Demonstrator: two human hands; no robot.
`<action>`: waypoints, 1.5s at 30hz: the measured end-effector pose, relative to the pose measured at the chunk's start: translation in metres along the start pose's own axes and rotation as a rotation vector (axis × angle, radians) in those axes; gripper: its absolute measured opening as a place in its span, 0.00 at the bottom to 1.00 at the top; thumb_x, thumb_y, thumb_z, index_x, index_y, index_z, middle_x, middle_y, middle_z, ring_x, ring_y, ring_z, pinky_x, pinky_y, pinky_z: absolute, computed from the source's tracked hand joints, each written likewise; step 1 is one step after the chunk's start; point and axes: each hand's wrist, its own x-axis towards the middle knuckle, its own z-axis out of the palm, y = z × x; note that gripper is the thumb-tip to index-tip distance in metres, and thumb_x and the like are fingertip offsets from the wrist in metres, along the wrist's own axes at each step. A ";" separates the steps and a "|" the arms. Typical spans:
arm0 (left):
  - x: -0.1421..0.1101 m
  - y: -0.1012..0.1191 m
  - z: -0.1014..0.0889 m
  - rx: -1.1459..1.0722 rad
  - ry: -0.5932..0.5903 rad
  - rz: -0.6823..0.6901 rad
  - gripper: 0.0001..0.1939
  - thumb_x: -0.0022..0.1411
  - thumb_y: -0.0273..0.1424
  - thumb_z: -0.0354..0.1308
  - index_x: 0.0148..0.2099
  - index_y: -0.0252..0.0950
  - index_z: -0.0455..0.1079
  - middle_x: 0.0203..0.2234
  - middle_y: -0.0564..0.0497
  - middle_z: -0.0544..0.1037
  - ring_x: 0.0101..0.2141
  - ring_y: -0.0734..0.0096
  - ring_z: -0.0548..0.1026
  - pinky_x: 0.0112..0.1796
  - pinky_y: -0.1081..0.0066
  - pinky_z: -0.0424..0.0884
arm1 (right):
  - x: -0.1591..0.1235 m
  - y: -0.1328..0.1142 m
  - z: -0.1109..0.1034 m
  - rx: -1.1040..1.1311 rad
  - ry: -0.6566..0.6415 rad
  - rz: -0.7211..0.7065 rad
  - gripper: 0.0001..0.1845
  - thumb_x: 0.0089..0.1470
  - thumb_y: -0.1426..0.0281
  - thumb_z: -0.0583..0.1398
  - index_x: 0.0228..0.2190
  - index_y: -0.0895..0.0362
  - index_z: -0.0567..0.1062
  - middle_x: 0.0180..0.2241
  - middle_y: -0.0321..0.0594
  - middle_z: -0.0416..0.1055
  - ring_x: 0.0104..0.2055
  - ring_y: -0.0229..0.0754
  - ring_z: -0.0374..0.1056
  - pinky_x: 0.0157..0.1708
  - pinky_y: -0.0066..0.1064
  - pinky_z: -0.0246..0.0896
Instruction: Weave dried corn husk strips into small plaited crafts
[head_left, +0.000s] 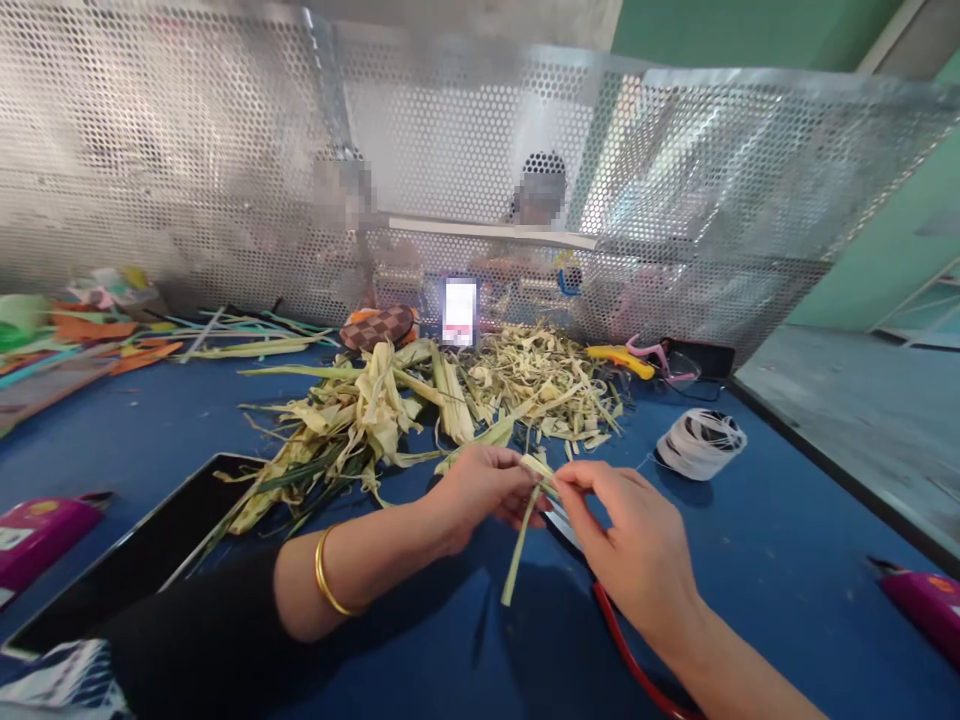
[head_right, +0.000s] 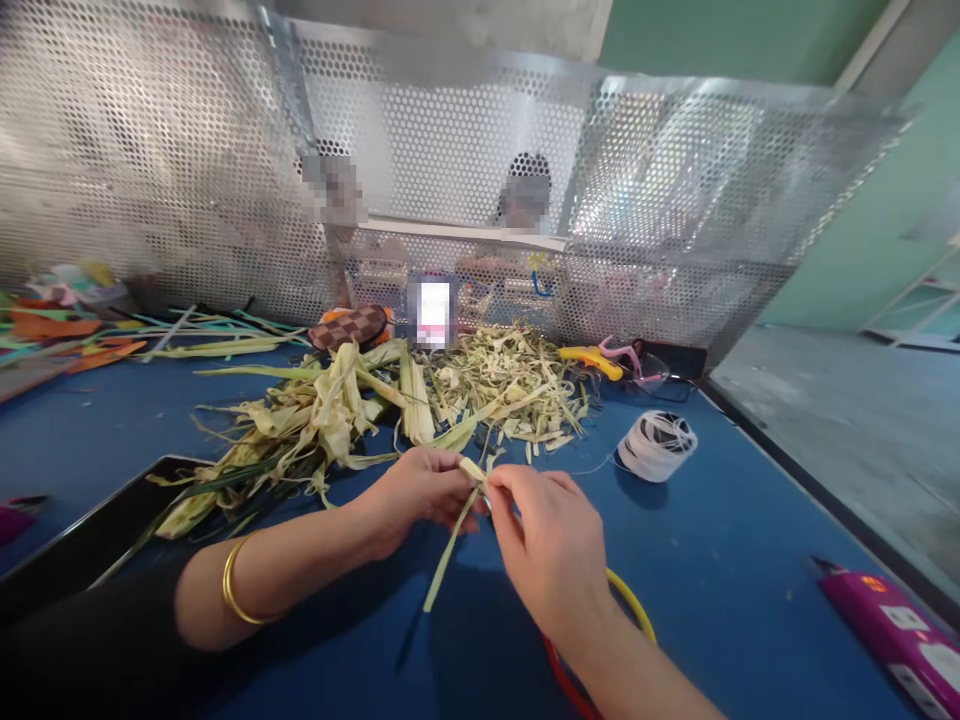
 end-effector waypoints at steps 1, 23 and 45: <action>-0.001 0.001 0.000 -0.029 -0.008 -0.004 0.04 0.48 0.29 0.56 0.27 0.33 0.69 0.21 0.51 0.77 0.21 0.74 0.75 0.24 0.77 0.66 | -0.001 -0.001 0.002 -0.034 0.002 -0.044 0.07 0.58 0.73 0.54 0.30 0.55 0.72 0.26 0.35 0.74 0.27 0.37 0.69 0.34 0.30 0.57; -0.002 -0.001 0.001 -0.218 0.109 0.056 0.10 0.42 0.31 0.65 0.27 0.33 0.69 0.19 0.54 0.73 0.22 0.76 0.71 0.23 0.76 0.63 | -0.002 -0.001 0.008 -0.181 -0.002 -0.163 0.08 0.58 0.75 0.54 0.30 0.57 0.73 0.28 0.38 0.72 0.31 0.39 0.66 0.41 0.36 0.53; -0.003 -0.006 0.002 -0.150 -0.012 0.085 0.15 0.41 0.36 0.68 0.29 0.32 0.71 0.21 0.52 0.75 0.24 0.73 0.74 0.32 0.71 0.70 | 0.000 0.008 0.016 0.393 -0.208 0.655 0.17 0.56 0.59 0.52 0.22 0.54 0.66 0.13 0.31 0.65 0.15 0.37 0.62 0.19 0.27 0.56</action>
